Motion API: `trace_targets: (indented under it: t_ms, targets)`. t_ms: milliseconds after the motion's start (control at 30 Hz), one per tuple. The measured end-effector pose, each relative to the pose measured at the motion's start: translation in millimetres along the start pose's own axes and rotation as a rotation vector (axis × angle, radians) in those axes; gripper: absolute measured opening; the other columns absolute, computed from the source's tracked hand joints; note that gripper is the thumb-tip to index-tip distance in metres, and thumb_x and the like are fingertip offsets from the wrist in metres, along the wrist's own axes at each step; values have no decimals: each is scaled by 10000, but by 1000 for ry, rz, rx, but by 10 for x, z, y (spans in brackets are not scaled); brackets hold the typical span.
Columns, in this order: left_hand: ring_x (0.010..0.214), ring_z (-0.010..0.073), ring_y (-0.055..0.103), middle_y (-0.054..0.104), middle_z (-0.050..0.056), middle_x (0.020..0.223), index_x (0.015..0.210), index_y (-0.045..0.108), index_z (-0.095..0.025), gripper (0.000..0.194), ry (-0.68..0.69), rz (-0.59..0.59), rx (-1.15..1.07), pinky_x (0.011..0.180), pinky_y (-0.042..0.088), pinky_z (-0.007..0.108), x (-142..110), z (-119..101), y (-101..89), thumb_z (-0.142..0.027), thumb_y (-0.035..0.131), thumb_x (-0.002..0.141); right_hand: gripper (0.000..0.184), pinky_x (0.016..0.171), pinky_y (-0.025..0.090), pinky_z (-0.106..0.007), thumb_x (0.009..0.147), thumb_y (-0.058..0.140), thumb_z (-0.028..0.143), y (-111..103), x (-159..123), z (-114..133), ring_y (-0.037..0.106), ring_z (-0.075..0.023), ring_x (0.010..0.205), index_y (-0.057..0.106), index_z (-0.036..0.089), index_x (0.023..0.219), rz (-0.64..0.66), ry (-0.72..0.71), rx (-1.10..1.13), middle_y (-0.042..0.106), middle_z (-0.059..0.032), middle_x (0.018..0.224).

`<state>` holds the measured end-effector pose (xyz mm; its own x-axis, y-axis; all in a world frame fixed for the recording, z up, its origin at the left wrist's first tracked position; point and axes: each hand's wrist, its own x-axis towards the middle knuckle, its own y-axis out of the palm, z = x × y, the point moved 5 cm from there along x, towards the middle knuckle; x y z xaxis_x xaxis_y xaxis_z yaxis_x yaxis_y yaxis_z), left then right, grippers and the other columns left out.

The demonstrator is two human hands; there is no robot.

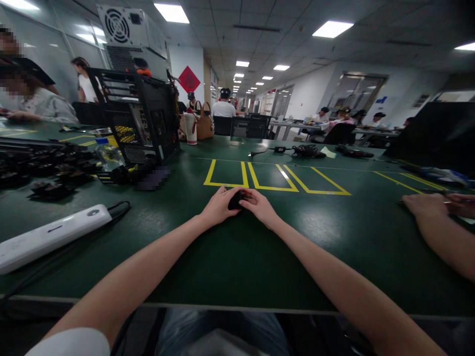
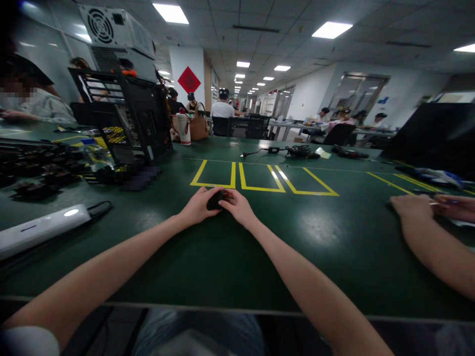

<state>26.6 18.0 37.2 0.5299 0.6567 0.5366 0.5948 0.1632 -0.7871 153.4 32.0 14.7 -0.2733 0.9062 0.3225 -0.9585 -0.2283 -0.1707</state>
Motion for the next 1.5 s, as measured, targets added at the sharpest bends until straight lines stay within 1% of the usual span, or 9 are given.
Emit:
trace_targets:
  t_ms: [167,400,567,733,933,1067,1200,1333,1500]
  targets:
    - [830,192,439,519,46,1046,1214,311,-210,624,3,-4,9,712,402,325,-8,-9,-13,-225,600,662,355,875,404,-361,644,610,226,21,-22,-23,532,-162,962,495,202,979,53,45,61,539,-40,1035]
    - [842,191,437,516,46,1061,1209,316,-210,634,6,-14,5,730,399,329,0,6,6,-229,612,649,286,830,424,-373,674,578,317,3,-27,-44,538,-148,893,493,208,924,-13,61,18,552,-24,930]
    - [843,194,445,521,51,1040,1210,317,-217,634,-5,-9,1,723,399,335,0,3,3,-227,612,649,342,845,420,-369,667,587,275,4,-19,-22,526,-157,929,496,208,989,-18,30,1,539,-36,1003]
    - [832,191,447,521,52,1029,1210,317,-214,627,-6,-10,0,708,405,328,-6,-6,-13,-230,607,655,363,873,407,-354,657,599,242,26,-45,12,525,-158,958,501,204,1004,46,37,37,534,-38,1047]
    - [829,191,442,526,50,1024,1209,320,-204,635,-3,-12,7,712,404,323,-1,6,3,-240,613,647,285,805,451,-367,667,584,300,-1,-34,-46,553,-150,868,510,198,922,-24,71,50,551,-29,960]
    - [825,188,445,523,50,1028,1205,323,-212,628,-11,-11,-5,704,400,323,-3,8,7,-227,610,647,346,872,416,-357,639,613,224,12,-19,-15,535,-154,938,499,203,965,-10,36,81,539,-27,1030]
    - [827,191,447,525,52,1013,1205,324,-217,625,-16,-12,-11,696,403,323,-7,15,10,-223,608,649,365,887,404,-363,647,602,202,27,-35,-5,521,-163,980,494,204,996,39,57,103,528,-37,1070]
    - [836,194,445,523,55,1027,1205,326,-212,636,-10,-16,-9,709,406,330,-5,25,17,-221,617,640,361,849,426,-360,631,621,234,16,-50,-26,545,-152,921,492,213,968,27,68,87,533,-32,1015]
    - [834,194,444,523,57,1029,1207,321,-208,634,-3,-17,-8,708,408,331,-6,18,12,-234,612,645,276,797,450,-353,644,608,284,13,-30,-37,559,-134,840,501,207,886,-21,65,84,538,-20,957]
